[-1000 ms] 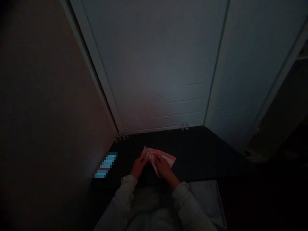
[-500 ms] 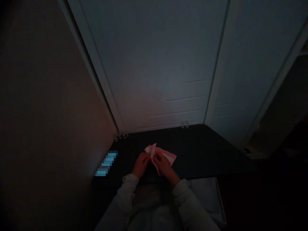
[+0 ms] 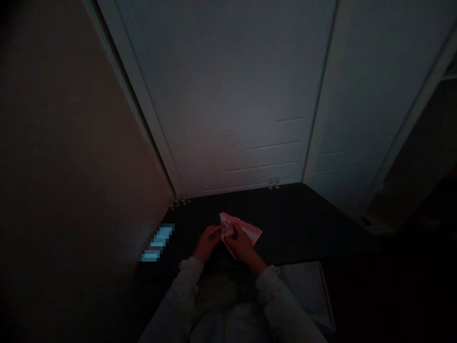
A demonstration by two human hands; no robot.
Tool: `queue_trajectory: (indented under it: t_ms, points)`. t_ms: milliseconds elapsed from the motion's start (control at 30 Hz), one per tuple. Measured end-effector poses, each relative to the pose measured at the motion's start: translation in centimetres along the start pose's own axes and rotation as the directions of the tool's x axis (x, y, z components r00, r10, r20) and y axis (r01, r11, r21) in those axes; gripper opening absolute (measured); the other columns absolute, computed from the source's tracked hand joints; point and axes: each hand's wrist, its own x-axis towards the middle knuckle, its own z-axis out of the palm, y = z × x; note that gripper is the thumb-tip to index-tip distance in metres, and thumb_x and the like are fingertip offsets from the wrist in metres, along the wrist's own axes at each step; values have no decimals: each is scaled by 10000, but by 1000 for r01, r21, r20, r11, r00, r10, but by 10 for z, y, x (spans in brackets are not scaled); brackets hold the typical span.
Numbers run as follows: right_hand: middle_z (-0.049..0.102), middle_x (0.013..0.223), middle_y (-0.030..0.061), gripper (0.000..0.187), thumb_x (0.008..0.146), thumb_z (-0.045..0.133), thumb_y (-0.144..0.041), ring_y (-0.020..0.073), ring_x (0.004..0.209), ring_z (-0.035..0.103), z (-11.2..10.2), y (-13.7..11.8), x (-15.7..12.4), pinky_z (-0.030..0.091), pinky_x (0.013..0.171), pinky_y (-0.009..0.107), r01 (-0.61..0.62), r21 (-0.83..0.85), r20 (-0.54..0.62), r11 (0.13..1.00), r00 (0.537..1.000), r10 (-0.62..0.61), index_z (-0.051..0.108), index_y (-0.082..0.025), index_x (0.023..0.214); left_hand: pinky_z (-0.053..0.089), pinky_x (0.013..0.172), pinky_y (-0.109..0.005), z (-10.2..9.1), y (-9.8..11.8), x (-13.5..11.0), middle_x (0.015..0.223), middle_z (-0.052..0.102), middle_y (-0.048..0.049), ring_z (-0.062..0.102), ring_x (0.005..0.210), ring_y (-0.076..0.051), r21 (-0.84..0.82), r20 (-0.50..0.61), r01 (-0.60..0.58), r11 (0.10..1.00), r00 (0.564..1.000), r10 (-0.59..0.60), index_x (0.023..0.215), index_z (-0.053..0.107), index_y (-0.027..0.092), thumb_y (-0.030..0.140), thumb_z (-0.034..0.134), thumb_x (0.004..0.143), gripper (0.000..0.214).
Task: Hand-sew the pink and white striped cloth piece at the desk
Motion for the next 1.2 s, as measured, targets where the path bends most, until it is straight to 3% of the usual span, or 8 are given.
queue_trajectory:
  t_ms: [133,267,367,567,733,900,1200]
  points:
    - [540,762,4,246,628,520,-281,142,668,491,0,-3,-1,392,629,275,12,-86,-24,996,1000,-14,475,-174,844,392,779,-323,-7,-3,0,926,550,-56,532,807,-155,-331,-13,178,927,981,-193,955,546,161,231,635,578,394]
    - [543,772,17,249,619,522,-267,150,673,490,1,-1,0,391,635,287,-6,-101,-61,995,998,0,481,-169,844,395,769,-317,-8,1,-3,919,577,-71,541,816,-163,-545,13,229,807,964,-265,912,566,137,199,666,543,388]
    - [550,841,27,301,619,518,-239,161,733,503,0,0,0,396,675,292,11,-52,-19,999,1000,-12,472,-171,909,400,744,-286,-8,3,-3,891,588,-79,542,787,-141,-628,39,266,731,949,-312,902,577,124,210,644,583,337]
    - [548,913,24,427,611,528,-227,177,829,510,0,5,1,386,761,316,23,-27,22,999,1000,-22,441,-180,1027,405,638,-242,-8,-1,-2,781,588,-64,524,658,-98,-614,30,307,727,929,-368,840,590,109,261,631,601,286]
    - [547,868,20,365,605,531,-235,167,782,520,1,0,-1,405,724,302,31,-33,-10,999,999,-32,461,-177,959,384,592,-235,-8,-1,-2,715,572,-40,501,595,-82,-602,15,298,741,932,-362,786,585,109,309,641,576,296]
    - [558,790,10,305,595,539,-226,153,709,522,2,0,-1,417,656,277,21,-47,30,999,999,-20,473,-173,888,353,541,-223,-7,1,-2,655,553,-24,473,550,-73,-607,13,288,740,935,-353,756,585,103,323,637,571,292]
    - [574,841,9,305,648,483,-223,164,750,526,1,5,-2,412,682,284,43,-22,95,999,995,-40,499,-188,951,323,515,-208,-6,-6,-1,638,527,-5,441,527,-59,-594,-11,242,767,951,-309,754,568,105,300,605,611,244]
